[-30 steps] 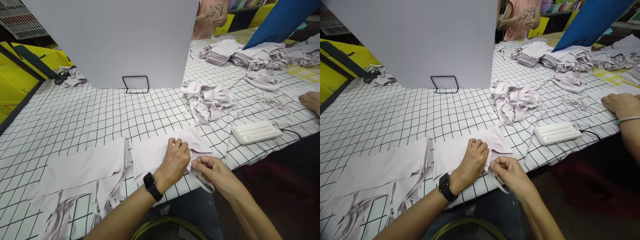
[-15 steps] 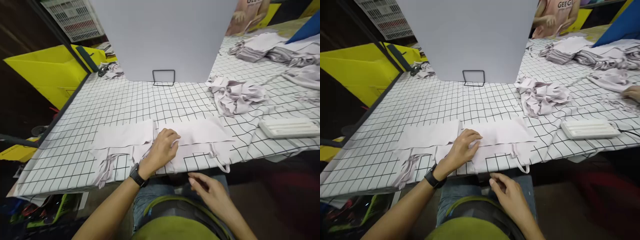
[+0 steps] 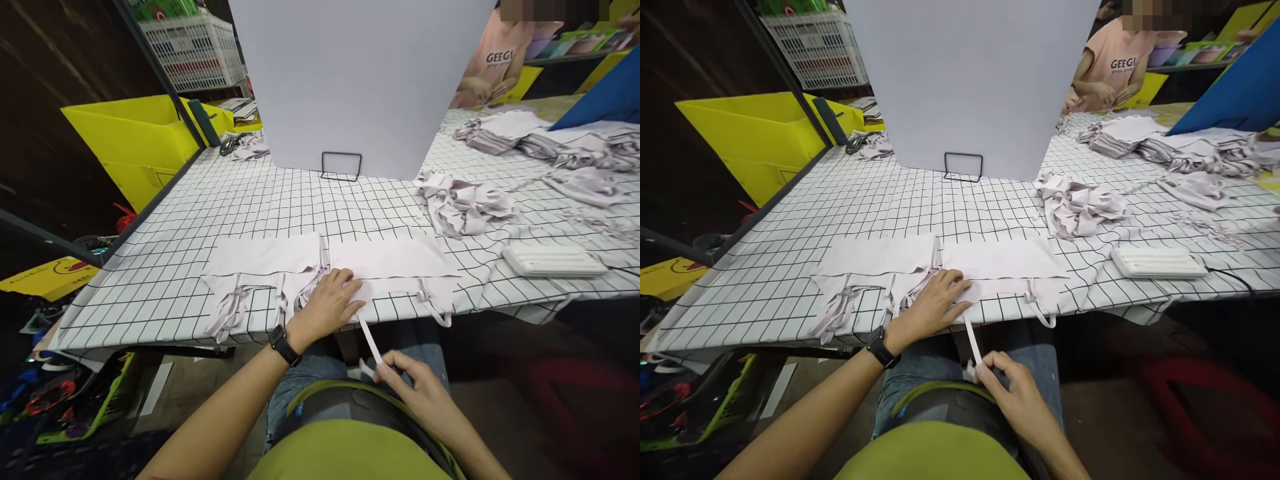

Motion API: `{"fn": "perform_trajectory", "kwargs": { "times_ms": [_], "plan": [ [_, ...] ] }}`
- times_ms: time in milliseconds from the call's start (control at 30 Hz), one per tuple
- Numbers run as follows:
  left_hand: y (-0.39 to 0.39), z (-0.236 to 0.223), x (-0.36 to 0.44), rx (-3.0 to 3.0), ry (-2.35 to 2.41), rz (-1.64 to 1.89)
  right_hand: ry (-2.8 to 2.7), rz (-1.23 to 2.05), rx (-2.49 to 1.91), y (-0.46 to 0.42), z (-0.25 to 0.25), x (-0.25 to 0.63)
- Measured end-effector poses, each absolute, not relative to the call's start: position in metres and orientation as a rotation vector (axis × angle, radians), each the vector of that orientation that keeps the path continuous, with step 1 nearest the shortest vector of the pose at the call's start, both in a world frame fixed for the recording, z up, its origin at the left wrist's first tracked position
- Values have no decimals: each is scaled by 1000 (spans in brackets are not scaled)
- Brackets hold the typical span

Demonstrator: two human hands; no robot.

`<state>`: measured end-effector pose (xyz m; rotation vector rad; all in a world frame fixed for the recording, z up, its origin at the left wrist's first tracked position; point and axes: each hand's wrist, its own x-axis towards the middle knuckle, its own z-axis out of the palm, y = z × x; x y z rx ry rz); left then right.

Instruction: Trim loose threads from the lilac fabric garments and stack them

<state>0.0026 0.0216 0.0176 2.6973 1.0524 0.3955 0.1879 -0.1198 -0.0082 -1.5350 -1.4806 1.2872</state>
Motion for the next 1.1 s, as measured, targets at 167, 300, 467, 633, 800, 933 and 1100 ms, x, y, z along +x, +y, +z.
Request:
{"fn": "perform_trajectory", "kwargs": {
  "times_ms": [167, 300, 467, 633, 800, 933, 1100],
  "plan": [
    [23, 16, 3, 2737, 1111, 362, -1517, 1339, -1620, -160, 24, 213],
    [24, 17, 2, 2730, 1123, 370, -1496, 1410, -1683, -177, 34, 225],
    [27, 17, 1, 2713, 1110, 381, -1130, 1326, -1789, -193, 49, 228],
    [28, 18, 3, 2710, 1106, 368, -825, 1385, -1672, -200, 73, 233],
    [28, 21, 4, 2711, 1105, 331, -571, 1438, -1442, -179, 74, 236],
    [17, 28, 6, 2593, 1057, 540, -868, 1343, -1537, -147, 63, 233],
    [-13, 54, 20, 2181, 728, 868, -1018, 1266, -1567, -113, 59, 224]
  ]
}}
